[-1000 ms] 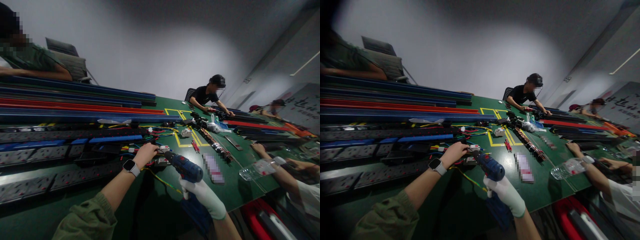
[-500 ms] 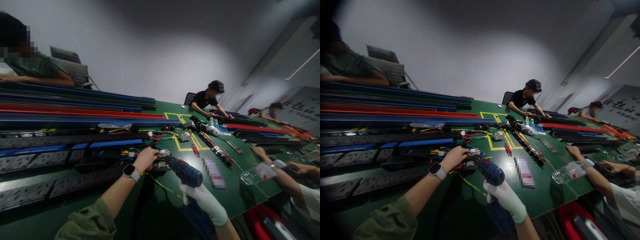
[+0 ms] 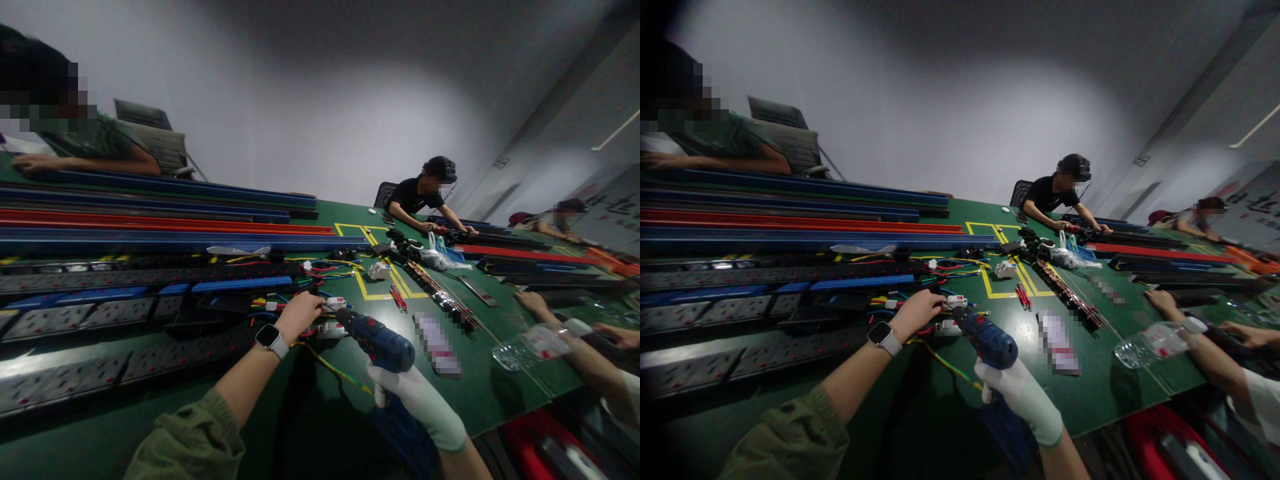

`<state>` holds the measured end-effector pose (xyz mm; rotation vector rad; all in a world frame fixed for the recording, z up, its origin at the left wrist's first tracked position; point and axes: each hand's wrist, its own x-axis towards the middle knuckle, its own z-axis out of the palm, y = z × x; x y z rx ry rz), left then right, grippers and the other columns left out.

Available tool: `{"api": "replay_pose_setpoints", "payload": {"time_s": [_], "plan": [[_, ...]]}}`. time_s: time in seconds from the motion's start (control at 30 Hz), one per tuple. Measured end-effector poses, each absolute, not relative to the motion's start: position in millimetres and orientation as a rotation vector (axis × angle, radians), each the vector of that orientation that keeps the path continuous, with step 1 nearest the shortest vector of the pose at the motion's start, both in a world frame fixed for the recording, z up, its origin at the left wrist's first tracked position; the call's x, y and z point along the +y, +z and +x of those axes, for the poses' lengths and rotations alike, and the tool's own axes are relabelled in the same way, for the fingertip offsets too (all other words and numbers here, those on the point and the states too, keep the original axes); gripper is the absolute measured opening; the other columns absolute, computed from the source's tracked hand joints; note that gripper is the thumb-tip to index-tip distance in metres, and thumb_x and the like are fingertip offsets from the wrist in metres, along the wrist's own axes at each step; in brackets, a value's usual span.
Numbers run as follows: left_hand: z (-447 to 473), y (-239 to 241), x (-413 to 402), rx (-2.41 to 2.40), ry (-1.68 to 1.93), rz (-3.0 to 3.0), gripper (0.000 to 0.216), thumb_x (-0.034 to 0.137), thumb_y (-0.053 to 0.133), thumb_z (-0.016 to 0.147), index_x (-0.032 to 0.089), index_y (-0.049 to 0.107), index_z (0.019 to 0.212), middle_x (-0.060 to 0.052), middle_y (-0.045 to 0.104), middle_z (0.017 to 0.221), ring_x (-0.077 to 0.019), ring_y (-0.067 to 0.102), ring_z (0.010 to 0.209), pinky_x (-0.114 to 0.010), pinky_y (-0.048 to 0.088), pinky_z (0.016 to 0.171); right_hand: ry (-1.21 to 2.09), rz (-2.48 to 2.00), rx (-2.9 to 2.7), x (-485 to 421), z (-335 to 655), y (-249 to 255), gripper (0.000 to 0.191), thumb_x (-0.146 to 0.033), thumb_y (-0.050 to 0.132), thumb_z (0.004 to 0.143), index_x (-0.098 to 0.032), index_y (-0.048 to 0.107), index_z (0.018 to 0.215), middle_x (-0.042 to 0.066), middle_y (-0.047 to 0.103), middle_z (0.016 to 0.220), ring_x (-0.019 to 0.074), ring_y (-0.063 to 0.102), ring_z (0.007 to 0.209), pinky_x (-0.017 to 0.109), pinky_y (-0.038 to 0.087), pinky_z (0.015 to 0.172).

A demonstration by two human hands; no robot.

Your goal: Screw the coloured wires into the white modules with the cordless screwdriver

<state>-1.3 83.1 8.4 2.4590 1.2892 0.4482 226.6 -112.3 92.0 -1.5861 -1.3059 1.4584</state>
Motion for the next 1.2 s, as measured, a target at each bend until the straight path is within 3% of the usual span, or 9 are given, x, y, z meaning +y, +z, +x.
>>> {"api": "replay_pose_setpoints", "payload": {"time_s": [0.87, 1.2], "plan": [[-1.6, 16.5, 81.6, 1.3, 0.414, 2.406, 0.023, 0.026, 0.059, 0.094, 0.023, 0.079, 0.105, -0.01, 0.076, 0.099, -0.0218, 0.067, 0.1, -0.029, 0.048, 0.094, 1.483, -1.617, -1.265, -111.3, 225.0, 94.8, 0.038, -0.051, 0.069, 0.09, -0.017, 0.062, 0.105, -0.002, 0.066, 0.062, 0.0162, 0.061, 0.059, 0.03, 0.047, 0.065], [-2.7, 13.3, 80.7, 1.3, 0.443, 2.417, 0.023, 0.026, 0.058, 0.095, 0.026, 0.079, 0.105, -0.008, 0.076, 0.096, -0.0211, 0.068, 0.096, -0.028, 0.048, 0.089, 1.508, -1.584, -1.339, -111.5, 224.8, 99.1, 0.043, -0.049, 0.068, 0.092, -0.016, 0.061, 0.117, -0.002, 0.067, 0.064, 0.0181, 0.064, 0.063, 0.032, 0.049, 0.07]]}}
